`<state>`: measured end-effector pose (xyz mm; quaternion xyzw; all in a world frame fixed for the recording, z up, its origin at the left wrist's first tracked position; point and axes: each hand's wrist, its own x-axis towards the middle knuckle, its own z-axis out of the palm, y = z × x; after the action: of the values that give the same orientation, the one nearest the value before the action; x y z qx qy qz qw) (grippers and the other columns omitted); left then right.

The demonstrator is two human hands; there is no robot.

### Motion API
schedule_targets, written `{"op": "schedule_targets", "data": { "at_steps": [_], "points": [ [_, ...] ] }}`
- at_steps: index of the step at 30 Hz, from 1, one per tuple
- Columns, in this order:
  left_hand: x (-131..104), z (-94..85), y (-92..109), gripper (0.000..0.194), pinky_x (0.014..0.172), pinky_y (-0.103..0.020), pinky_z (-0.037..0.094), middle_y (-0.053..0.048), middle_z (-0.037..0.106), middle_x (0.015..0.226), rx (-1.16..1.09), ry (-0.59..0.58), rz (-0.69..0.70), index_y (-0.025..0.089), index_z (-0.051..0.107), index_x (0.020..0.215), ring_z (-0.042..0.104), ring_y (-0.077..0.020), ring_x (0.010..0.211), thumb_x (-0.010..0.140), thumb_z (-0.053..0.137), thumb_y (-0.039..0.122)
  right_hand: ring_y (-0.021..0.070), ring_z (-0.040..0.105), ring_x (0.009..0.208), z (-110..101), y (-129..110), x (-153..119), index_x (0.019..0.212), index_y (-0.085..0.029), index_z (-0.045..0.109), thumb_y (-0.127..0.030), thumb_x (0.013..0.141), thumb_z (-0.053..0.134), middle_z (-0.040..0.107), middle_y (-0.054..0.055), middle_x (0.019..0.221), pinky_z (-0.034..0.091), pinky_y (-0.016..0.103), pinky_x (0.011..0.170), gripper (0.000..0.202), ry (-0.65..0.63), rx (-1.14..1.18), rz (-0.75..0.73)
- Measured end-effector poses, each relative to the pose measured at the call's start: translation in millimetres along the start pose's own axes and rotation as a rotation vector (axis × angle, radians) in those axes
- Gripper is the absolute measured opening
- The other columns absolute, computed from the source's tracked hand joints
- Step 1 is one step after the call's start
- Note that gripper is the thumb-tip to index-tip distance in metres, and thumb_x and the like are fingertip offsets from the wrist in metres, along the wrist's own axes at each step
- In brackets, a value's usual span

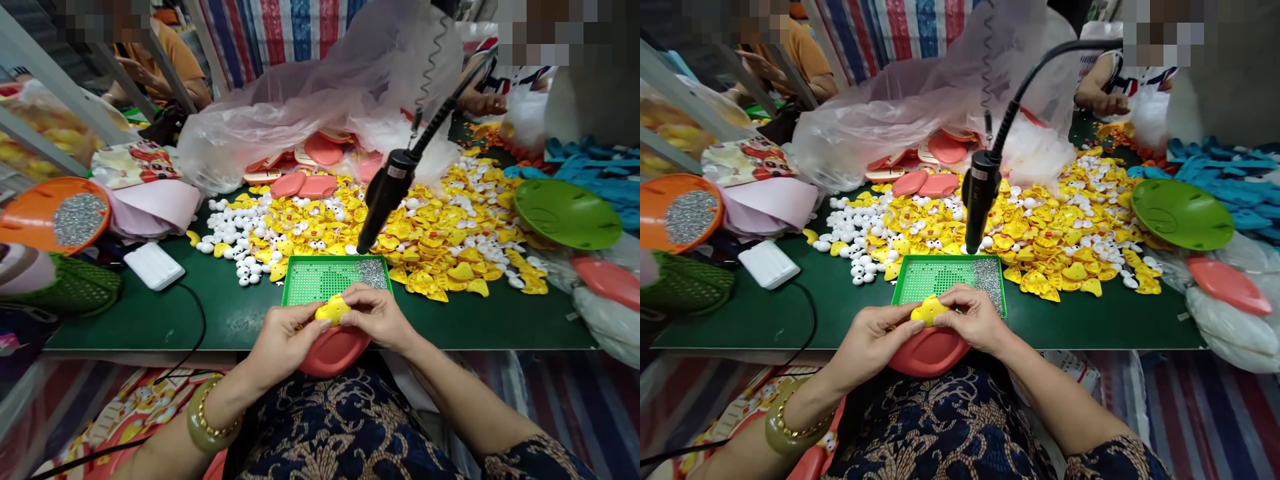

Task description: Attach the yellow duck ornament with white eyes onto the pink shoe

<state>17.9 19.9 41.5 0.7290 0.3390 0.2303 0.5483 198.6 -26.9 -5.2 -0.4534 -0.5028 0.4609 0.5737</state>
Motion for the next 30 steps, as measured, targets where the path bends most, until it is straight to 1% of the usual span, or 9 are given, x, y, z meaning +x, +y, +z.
{"op": "schedule_targets", "data": {
  "at_steps": [3,5,9,11,14,17,20,26,30],
  "points": [
    [-0.2,6.0,0.4,0.021,0.061,-0.024,0.051,-0.004,0.072,0.071,0.053,0.060,0.065,0.015,0.076,0.090,0.064,-0.0161,0.066,0.082,0.059,0.024,0.0132,0.059,0.071,0.2,-1.8,0.4,0.075,-0.023,0.074,-0.034,0.066,0.078,0.064,0.001,0.074,0.049,0.029,0.066,0.014,0.051,-0.034,-0.002],
    [2.4,7.3,-2.6,0.019,0.060,-0.024,0.050,-0.004,0.072,0.071,0.018,0.083,0.050,0.014,0.075,0.087,0.064,-0.0156,0.065,0.081,0.059,0.023,0.0125,0.058,0.067,-0.3,1.1,2.1,0.074,-0.023,0.075,-0.034,0.065,0.079,0.063,0.000,0.070,0.048,0.028,0.063,0.014,0.079,-0.042,0.004],
    [6.7,6.8,-4.7,0.023,0.067,-0.025,0.052,-0.006,0.074,0.086,-0.064,0.007,-0.010,0.015,0.072,0.098,0.065,-0.0160,0.074,0.079,0.062,0.023,0.0128,0.062,0.071,-3.7,7.5,-2.1,0.077,-0.028,0.075,-0.030,0.065,0.080,0.067,0.000,0.076,0.051,0.029,0.066,0.014,0.061,-0.012,-0.068],
    [4.6,7.5,-2.5,0.026,0.070,-0.026,0.051,-0.007,0.074,0.092,-0.024,-0.046,0.019,0.013,0.070,0.101,0.065,-0.0162,0.078,0.079,0.063,0.023,0.0132,0.064,0.077,-5.5,7.4,-9.1,0.081,-0.031,0.075,-0.026,0.068,0.079,0.069,0.000,0.084,0.053,0.030,0.071,0.015,0.045,-0.016,-0.136],
    [-4.6,11.1,0.6,0.022,0.065,-0.026,0.049,-0.008,0.072,0.086,0.117,-0.077,0.147,0.011,0.069,0.099,0.062,-0.0148,0.072,0.082,0.060,0.022,0.0136,0.064,0.084,-7.0,4.0,-21.0,0.090,-0.034,0.074,-0.027,0.074,0.075,0.069,0.001,0.091,0.054,0.031,0.074,0.017,0.025,-0.054,-0.195],
    [-17.4,16.6,1.9,0.021,0.057,-0.027,0.045,-0.008,0.068,0.077,0.316,-0.065,0.305,0.009,0.065,0.098,0.058,-0.0138,0.062,0.087,0.053,0.022,0.0149,0.064,0.088,-6.7,-0.8,-31.6,0.100,-0.034,0.072,-0.034,0.076,0.073,0.068,0.003,0.095,0.055,0.032,0.076,0.024,-0.054,-0.086,-0.214],
    [-29.5,23.6,4.2,0.022,0.054,-0.029,0.043,-0.008,0.066,0.073,0.490,-0.051,0.409,0.008,0.061,0.099,0.056,-0.0157,0.060,0.090,0.047,0.022,0.0152,0.064,0.086,-4.4,-4.3,-42.8,0.102,-0.033,0.072,-0.035,0.079,0.070,0.068,0.004,0.093,0.055,0.031,0.075,0.024,-0.068,-0.129,-0.241],
    [-46.4,43.0,8.7,0.026,0.052,-0.030,0.042,-0.009,0.065,0.069,0.576,-0.008,0.443,0.008,0.061,0.097,0.057,-0.0174,0.057,0.092,0.040,0.024,0.0170,0.064,0.081,9.5,-8.3,-70.7,0.089,-0.027,0.075,-0.031,0.082,0.067,0.069,0.006,0.088,0.055,0.033,0.071,0.012,0.063,-0.176,-0.272],
    [-54.6,40.9,8.3,0.025,0.056,-0.029,0.045,-0.008,0.068,0.073,0.464,-0.049,0.405,0.012,0.065,0.100,0.059,-0.0161,0.060,0.089,0.047,0.025,0.0181,0.064,0.088,13.4,-17.5,-84.5,0.092,-0.028,0.074,-0.033,0.083,0.065,0.068,0.006,0.095,0.054,0.036,0.078,0.014,0.037,-0.245,-0.257]
  ]
}}
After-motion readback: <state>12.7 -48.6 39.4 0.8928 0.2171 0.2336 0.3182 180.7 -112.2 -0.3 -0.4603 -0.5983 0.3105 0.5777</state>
